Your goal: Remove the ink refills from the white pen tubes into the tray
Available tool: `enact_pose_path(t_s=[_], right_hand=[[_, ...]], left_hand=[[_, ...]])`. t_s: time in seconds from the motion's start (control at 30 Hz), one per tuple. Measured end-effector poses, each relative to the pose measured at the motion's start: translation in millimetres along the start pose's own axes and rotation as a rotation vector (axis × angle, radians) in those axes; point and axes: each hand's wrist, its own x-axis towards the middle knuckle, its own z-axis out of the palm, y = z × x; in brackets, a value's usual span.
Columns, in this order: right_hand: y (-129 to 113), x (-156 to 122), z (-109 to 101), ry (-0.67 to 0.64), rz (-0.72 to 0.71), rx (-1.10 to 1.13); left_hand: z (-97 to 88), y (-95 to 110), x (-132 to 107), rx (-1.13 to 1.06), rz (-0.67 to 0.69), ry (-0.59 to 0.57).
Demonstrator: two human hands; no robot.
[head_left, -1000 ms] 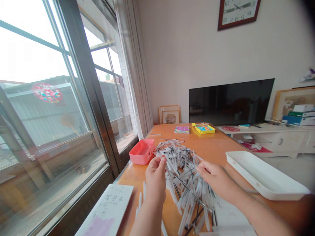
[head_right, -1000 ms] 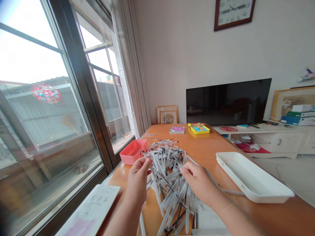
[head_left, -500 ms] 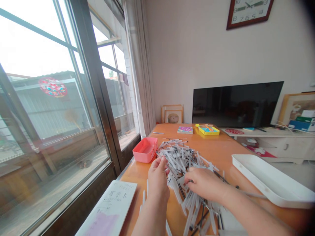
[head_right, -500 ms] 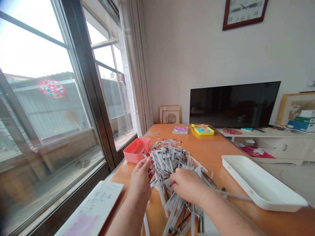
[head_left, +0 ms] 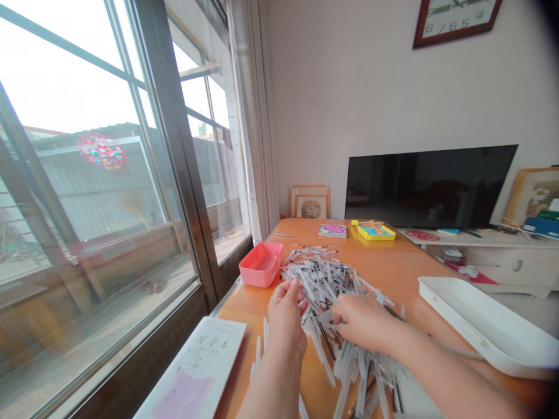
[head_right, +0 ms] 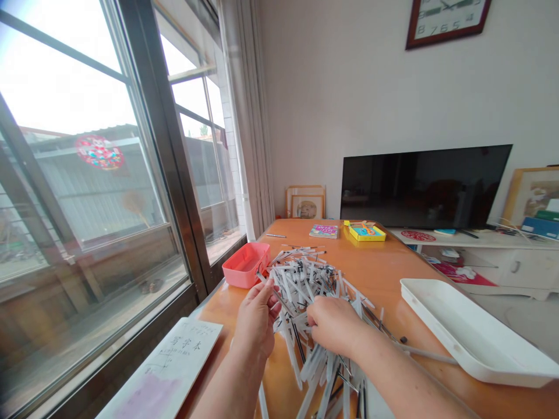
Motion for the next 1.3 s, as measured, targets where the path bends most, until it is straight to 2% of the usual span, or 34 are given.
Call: enact_pose_path(t_s=[0.13,0.23,0.33,0.43,1.0,1.3], right_hand=[[4.8,-7.2,-5.6,0.034,0.019,0.087],[5.7,-17.7,-6.8,0.05,0.076,0.388],[0.1,-28.7,-6.1,-0.017,0.196,0.766],[-7.4,-36.3,-6.6,-0.057,0.281,0.965],[-11.5,-37.5,-6.6,-0.015,0.333,1.106],[-6.1,-39.6,-3.4,0.041,0.281,1.116]], left_hand=[[-0.3,0.5,-0.6,-0.075,-0.028,0.004],[0.3,0.3,-1.7,-0.101,-0.039,-0.001],[2.5,-0.4,-4.4,-0.115,-0.053,-0.02],[5.5,-0.9,-8.5,-0.129,-0.061,-0.036],[12.5,-8.0,-18.0,-0.091,-0.073,-0.155],[17.0,-10.6,-24.0,-0.049,-0.059,-0.214]])
